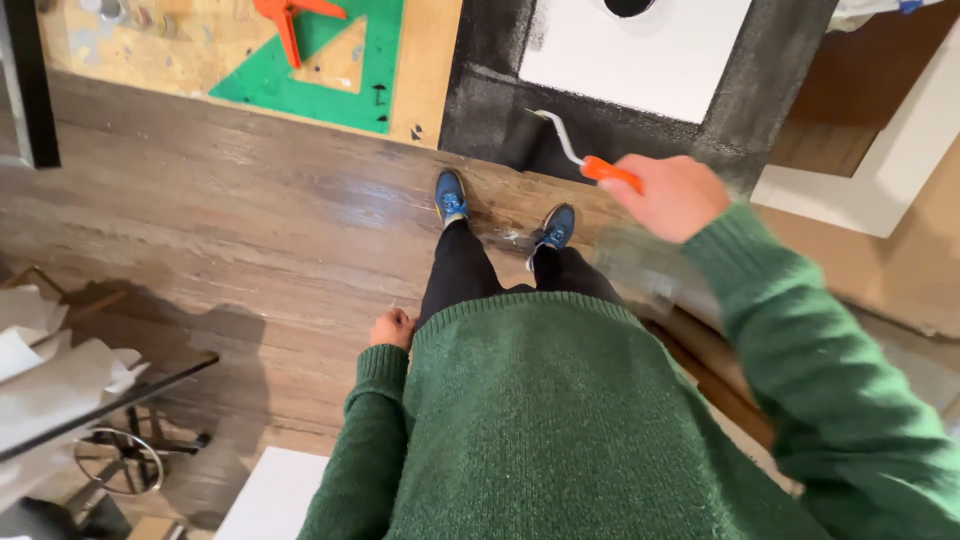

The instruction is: Applying black paint to the inner edge of a picture frame using a small roller.

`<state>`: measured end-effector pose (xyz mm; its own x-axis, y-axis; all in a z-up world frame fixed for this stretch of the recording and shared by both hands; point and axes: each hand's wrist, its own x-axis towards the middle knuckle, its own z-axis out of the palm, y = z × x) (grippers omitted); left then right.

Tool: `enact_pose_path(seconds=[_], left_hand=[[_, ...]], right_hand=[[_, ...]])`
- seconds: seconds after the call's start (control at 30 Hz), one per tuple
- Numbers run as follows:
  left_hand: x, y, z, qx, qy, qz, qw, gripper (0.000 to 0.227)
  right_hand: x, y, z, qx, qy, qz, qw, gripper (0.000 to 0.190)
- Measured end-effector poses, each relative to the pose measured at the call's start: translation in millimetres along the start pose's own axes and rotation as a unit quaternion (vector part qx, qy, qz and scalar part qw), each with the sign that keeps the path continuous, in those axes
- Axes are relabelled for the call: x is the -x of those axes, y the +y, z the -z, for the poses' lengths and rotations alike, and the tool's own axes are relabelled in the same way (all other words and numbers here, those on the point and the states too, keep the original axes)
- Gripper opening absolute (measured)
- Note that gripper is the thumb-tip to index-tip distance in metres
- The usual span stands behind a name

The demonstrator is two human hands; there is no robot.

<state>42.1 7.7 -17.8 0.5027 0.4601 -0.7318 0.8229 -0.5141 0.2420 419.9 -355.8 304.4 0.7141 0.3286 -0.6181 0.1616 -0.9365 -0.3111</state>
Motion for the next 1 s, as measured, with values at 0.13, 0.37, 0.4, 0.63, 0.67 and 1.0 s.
enact_pose_path(seconds=[0.13,0.37,0.4,0.63,0.67,1.0], left_hand=[[-36,-21,33,-0.021,-0.008,-0.035,0.999,0.027],[-95,-10,121,-0.082,-0.022,-0.063,0.994,0.019],[-99,-1,135,-0.086,-0.024,-0.058,0.994,0.019],[-164,21,165,-0.125,-0.069,-0.140,0.980,0.017],[-172,26,168,-0.147,-0.079,-0.147,0.975,0.017],[-197,55,186,-0.147,-0.114,-0.193,0.964,0.021]], right_hand=[[-30,-52,-26,-0.045,0.037,-0.011,0.998,0.040],[-15,-73,-61,-0.125,0.104,-0.022,0.986,0.039],[-6,-71,-64,-0.135,0.093,-0.033,0.986,0.037],[7,-92,-101,-0.172,0.135,-0.093,0.971,0.035],[-1,-102,-103,-0.183,0.132,-0.104,0.969,0.035],[-18,-175,-96,-0.476,-0.011,-0.233,0.848,0.042]])
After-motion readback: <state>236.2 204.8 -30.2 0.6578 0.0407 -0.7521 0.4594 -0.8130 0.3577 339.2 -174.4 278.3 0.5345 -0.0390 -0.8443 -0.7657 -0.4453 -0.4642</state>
